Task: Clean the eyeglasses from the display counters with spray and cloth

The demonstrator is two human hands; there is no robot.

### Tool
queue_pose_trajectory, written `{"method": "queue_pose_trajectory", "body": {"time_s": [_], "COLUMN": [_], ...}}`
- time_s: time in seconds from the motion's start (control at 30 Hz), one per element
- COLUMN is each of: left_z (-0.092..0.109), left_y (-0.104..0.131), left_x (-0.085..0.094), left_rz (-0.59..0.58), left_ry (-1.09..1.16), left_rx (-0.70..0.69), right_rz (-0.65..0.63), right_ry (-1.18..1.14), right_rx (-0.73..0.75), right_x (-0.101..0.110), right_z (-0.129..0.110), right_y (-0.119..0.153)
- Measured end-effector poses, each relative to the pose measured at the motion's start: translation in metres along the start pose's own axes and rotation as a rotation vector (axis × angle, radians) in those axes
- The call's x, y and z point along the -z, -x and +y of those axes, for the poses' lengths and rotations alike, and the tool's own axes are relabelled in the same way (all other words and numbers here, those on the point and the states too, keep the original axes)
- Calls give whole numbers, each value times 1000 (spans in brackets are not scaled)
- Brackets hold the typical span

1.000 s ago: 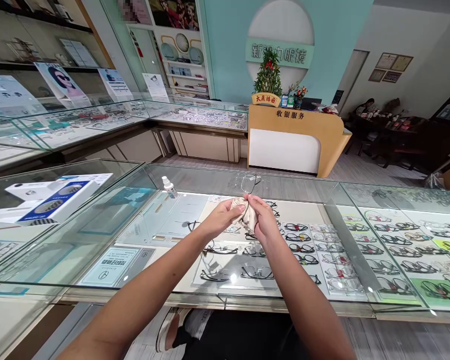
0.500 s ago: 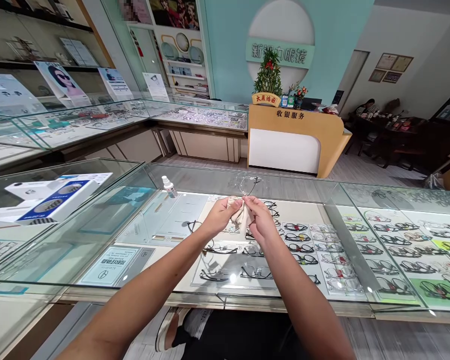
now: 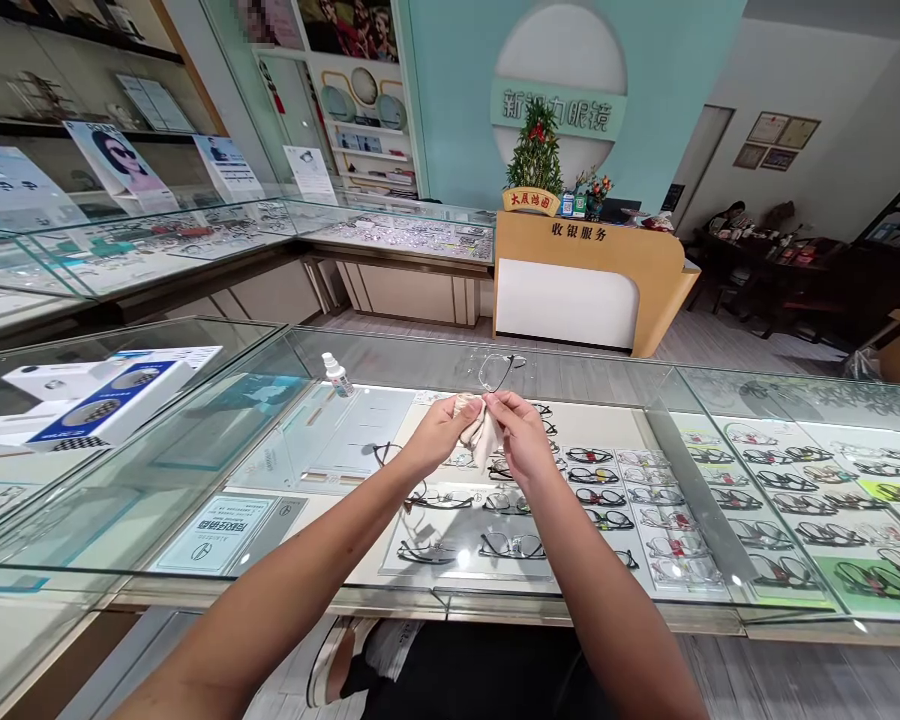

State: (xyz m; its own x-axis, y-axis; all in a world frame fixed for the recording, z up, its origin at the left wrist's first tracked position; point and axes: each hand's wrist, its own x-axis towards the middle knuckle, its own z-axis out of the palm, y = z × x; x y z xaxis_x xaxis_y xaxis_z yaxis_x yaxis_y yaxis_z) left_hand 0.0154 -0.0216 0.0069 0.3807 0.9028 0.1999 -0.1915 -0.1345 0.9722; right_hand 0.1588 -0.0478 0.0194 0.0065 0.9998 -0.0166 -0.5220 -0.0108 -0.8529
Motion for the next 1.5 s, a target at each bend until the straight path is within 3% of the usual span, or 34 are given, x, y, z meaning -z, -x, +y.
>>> {"method": "queue_pose_trajectory", "body": {"time_s": [0.13,0.33,0.4,0.5,0.7,0.9,1.0,1.27,1.43,1.5], "left_z": [5,11,12,12,11,11,12,11,10,11], "left_y": [-1,-1,0,1,0,-4,-5,-4,-6,-8], "left_x": [4,12,11,9,11,38,43,28,35,40], "left_rz": [21,-13,-13,-20,34,-303,-368,-250,-195,-203], "left_ry": [31,120,73,5,-12,221,235,199,303,355], "left_rx": [-2,74,83,75,151,348,369,311,393,408], "right_rz": [14,157,158,142,139,144,128,112,105,159], "right_ry": [185,1022,1191,1359,1510,1613,1645,1613,1530,1505], "right_rx": [142,904,1051,1159,1248,1264,1261,1235,1180,1206], "right_x": [5,16,18,18,16,24,26,27,31,31], "right_z": [-1,-13,-13,-11,-7,-8,-9,-9,-8,-10], "right_y": [-1,2,3,4,5,2,1,3,5,7]}}
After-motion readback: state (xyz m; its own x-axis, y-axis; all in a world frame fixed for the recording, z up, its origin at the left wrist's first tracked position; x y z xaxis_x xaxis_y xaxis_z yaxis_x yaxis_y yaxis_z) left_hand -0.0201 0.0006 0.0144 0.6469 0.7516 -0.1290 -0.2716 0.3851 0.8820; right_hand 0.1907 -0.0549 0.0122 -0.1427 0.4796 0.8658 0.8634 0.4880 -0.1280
